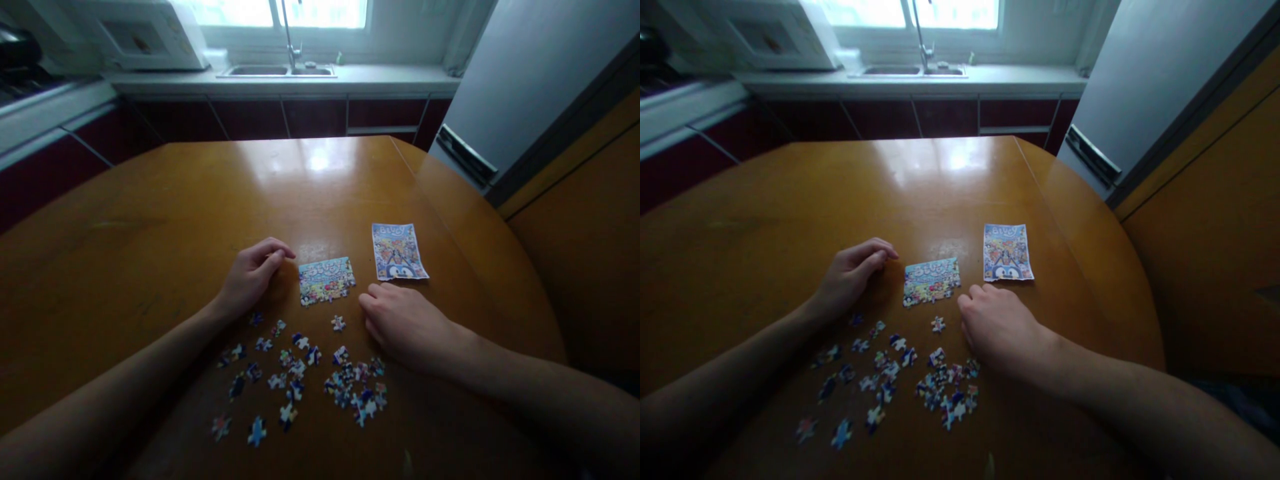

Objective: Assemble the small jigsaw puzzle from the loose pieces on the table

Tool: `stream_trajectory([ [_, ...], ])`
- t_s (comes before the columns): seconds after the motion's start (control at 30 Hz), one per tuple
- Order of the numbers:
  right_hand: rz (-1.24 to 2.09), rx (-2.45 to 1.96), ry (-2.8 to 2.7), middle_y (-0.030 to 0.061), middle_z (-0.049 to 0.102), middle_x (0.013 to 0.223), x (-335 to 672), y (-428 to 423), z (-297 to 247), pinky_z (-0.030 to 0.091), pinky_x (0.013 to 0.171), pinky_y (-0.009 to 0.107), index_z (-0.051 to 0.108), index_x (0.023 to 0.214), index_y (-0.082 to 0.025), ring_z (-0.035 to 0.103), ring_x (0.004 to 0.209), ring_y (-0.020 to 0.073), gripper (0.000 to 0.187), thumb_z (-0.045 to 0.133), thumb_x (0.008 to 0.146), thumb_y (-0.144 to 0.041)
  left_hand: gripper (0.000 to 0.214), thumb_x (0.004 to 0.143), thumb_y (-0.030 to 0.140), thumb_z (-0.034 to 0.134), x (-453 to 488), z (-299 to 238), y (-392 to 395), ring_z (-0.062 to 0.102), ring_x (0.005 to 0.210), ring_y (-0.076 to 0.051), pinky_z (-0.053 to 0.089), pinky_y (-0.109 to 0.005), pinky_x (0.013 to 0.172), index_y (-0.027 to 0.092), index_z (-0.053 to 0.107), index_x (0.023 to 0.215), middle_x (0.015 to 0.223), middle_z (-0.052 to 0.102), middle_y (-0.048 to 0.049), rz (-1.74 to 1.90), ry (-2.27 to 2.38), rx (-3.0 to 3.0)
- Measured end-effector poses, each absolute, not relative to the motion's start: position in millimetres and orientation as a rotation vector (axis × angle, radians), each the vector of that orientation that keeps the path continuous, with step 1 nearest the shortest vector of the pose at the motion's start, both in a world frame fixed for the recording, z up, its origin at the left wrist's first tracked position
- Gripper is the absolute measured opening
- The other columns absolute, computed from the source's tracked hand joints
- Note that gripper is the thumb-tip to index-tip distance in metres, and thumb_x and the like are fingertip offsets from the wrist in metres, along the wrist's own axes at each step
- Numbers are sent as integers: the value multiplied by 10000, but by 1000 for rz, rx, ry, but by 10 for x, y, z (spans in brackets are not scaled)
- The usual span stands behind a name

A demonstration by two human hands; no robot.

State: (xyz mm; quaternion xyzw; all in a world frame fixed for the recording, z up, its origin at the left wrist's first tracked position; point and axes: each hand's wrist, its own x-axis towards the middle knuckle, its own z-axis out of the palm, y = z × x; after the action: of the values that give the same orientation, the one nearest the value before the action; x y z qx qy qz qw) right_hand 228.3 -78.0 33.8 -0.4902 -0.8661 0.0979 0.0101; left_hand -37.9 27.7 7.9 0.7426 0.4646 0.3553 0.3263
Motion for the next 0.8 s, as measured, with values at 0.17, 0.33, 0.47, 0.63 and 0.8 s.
stream_trajectory([
  [0.17,299,-1527,-2707,67,645,846,2280,-772,339,345,625,314,604,858,-168,564,736,173,88,517,868,-157,218,901,335,517,-381,89,274,535,726,-151,407,-286,659,200,672,829,847,636,-28,934,1212,1938],
  [0.33,309,-1541,-2708,65,646,852,2271,-772,351,347,621,319,603,854,-167,569,740,179,94,511,873,-158,210,899,323,519,-380,86,284,555,763,-159,420,-292,692,203,672,821,852,639,-28,933,1208,1953],
  [0.47,322,-1543,-2705,63,646,854,2272,-775,351,349,627,320,604,855,-170,569,744,180,93,514,875,-158,222,901,334,512,-386,73,290,573,802,-172,436,-299,723,205,674,823,864,645,-34,930,1200,1963],
  [0.63,324,-1537,-2703,65,649,860,2282,-777,341,350,634,312,603,860,-172,568,746,174,87,519,879,-162,224,902,333,514,-387,72,286,577,792,-166,441,-293,718,203,679,826,871,651,-30,936,1205,1971],
  [0.8,315,-1544,-2711,64,646,855,2278,-778,347,353,634,318,604,859,-169,571,750,181,90,516,873,-156,210,903,322,517,-383,73,281,570,783,-161,429,-291,702,206,674,825,874,648,-27,938,1198,1957],
])
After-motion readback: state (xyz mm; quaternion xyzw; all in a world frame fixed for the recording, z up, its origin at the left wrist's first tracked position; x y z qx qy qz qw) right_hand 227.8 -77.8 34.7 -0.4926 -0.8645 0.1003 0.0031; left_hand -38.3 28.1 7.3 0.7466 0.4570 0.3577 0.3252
